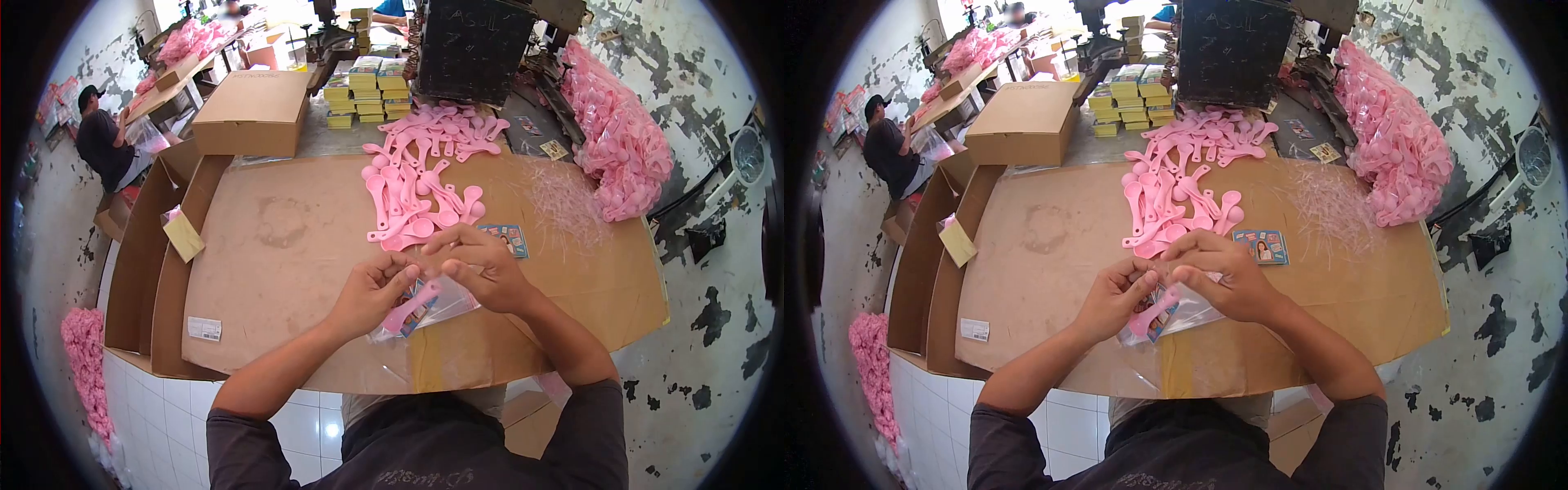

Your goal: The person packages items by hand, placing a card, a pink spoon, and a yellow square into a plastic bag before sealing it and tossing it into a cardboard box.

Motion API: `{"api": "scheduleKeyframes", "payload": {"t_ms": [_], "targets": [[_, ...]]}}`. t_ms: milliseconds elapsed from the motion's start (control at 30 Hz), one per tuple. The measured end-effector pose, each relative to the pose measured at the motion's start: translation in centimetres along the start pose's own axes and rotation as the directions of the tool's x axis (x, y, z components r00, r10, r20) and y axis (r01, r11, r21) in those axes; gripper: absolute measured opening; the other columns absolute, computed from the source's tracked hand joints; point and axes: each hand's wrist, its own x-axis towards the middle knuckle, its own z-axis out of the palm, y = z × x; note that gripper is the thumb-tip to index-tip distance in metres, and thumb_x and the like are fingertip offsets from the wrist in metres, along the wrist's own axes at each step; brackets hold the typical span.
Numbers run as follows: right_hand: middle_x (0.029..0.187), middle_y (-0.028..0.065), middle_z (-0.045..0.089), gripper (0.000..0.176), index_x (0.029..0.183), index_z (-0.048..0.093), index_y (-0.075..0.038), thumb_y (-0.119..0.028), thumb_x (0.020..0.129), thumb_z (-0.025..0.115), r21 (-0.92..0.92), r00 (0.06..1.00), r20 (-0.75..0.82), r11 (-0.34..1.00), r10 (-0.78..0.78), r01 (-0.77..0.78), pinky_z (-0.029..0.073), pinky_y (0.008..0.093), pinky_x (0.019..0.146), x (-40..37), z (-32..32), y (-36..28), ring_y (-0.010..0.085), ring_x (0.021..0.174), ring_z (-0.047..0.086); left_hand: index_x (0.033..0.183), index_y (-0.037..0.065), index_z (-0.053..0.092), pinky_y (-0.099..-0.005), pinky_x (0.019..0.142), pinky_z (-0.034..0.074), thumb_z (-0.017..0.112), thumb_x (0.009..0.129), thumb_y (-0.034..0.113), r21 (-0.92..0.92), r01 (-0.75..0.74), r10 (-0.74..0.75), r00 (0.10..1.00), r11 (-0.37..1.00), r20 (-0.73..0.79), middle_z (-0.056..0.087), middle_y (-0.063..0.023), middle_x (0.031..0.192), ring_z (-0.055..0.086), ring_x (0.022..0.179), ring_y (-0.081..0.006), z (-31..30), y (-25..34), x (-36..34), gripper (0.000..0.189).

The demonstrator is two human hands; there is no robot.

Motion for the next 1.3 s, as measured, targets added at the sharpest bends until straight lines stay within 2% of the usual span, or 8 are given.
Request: {"api": "scheduleKeyframes", "payload": {"t_ms": [333, 433, 533, 733, 1033, 1133, 1233, 1300], "targets": [[0.109, 0.008, 0.069, 0.008, 0.096, 0.074, -0.003, -0.004, 0.088, 0.077, 0.321, 0.992, 0.082, 0.945, -0.096, 0.064, 0.051, 0.0354, 0.092, 2.4, -1.4, -4.2, 0.0215, 0.104, 0.065, 0.127, 0.0, 0.063, -0.0284, 0.092, 0.051, 0.059, 0.108, 0.024, -0.043, 0.048, -0.037, 0.971, 0.998, 0.236, 0.069, -0.0051, 0.115, 0.063, 0.102, -0.0101, -0.8, -0.1, -0.2, 0.031], [0.099, 0.0057, 0.069, 0.006, 0.093, 0.073, -0.003, -0.006, 0.089, 0.077, -0.224, 0.962, 0.151, 0.94, -0.226, 0.256, 0.051, 0.0326, 0.083, 3.5, -2.9, -6.5, 0.0177, 0.095, 0.065, 0.14, 0.0, 0.054, -0.0354, 0.107, 0.046, 0.056, 0.107, 0.021, -0.001, -0.141, 0.141, 0.983, 0.99, 0.117, 0.062, -0.0092, 0.134, 0.059, 0.125, -0.0168, 0.0, 1.2, -0.4, 0.039], [0.087, 0.0038, 0.069, 0.004, 0.09, 0.074, -0.004, -0.006, 0.089, 0.077, -0.185, 0.999, 0.036, 0.983, -0.011, 0.018, 0.047, 0.0294, 0.066, 3.0, -3.1, -7.5, 0.0128, 0.079, 0.062, 0.149, 0.0, 0.046, -0.0392, 0.114, 0.042, 0.058, 0.105, 0.014, -0.054, -0.262, 0.267, 0.927, 0.964, 0.265, 0.056, -0.013, 0.146, 0.052, 0.138, -0.0225, -0.6, 2.3, -0.7, 0.048], [0.073, 0.0031, 0.064, 0.012, 0.092, 0.071, 0.0, -0.011, 0.093, 0.077, -0.026, 0.979, -0.121, 0.985, 0.166, -0.17, 0.044, 0.0253, 0.054, 2.0, -1.5, -6.8, 0.0065, 0.062, 0.056, 0.145, 0.0, 0.048, -0.0372, 0.108, 0.047, 0.064, 0.1, 0.005, 0.338, -0.385, 0.338, 0.922, 0.859, 0.189, 0.066, -0.013, 0.132, 0.063, 0.125, -0.0201, 1.8, 2.4, -1.1, 0.048], [0.075, 0.0035, 0.063, 0.013, 0.094, 0.069, 0.002, -0.01, 0.093, 0.076, -0.003, 0.971, -0.16, 0.983, 0.178, -0.181, 0.045, 0.0259, 0.057, 1.7, -1.3, -5.5, 0.0075, 0.065, 0.057, 0.139, 0.002, 0.057, -0.0281, 0.092, 0.055, 0.059, 0.107, 0.013, 0.095, -0.235, 0.221, 0.966, 0.967, 0.136, 0.075, -0.0128, 0.115, 0.069, 0.109, -0.0139, 1.9, 2.8, -1.2, 0.034], [0.084, 0.0054, 0.064, 0.012, 0.097, 0.07, -0.001, -0.008, 0.09, 0.077, -0.194, 0.98, -0.186, 0.974, 0.076, -0.113, 0.048, 0.0309, 0.062, 1.9, -1.4, -5.5, 0.0155, 0.073, 0.063, 0.138, 0.0, 0.059, -0.0265, 0.085, 0.056, 0.057, 0.107, 0.012, 0.139, -0.24, 0.229, 0.969, 0.961, 0.093, 0.076, -0.0126, 0.111, 0.07, 0.102, -0.0109, 1.6, 1.9, -0.9, 0.033], [0.097, 0.0068, 0.065, 0.015, 0.098, 0.07, -0.007, -0.007, 0.085, 0.077, -0.615, 0.889, -0.231, 0.768, -0.396, 0.182, 0.05, 0.0365, 0.073, 2.4, -0.6, -5.4, 0.0235, 0.088, 0.065, 0.139, -0.002, 0.059, -0.0245, 0.078, 0.056, 0.06, 0.106, 0.01, 0.258, -0.219, 0.222, 0.975, 0.941, 0.019, 0.078, -0.0102, 0.101, 0.07, 0.09, -0.0078, 1.4, 1.8, -0.9, 0.035], [0.102, 0.0069, 0.064, 0.018, 0.098, 0.069, -0.008, -0.007, 0.082, 0.077, -0.686, 0.91, -0.119, 0.696, -0.397, 0.214, 0.049, 0.0378, 0.08, 2.3, -0.2, -5.8, 0.0251, 0.095, 0.064, 0.142, -0.003, 0.056, -0.0256, 0.073, 0.057, 0.062, 0.104, 0.01, 0.324, -0.274, 0.287, 0.958, 0.906, 0.007, 0.079, -0.0099, 0.096, 0.071, 0.082, -0.0082, 1.8, 2.3, -1.2, 0.041]]}}
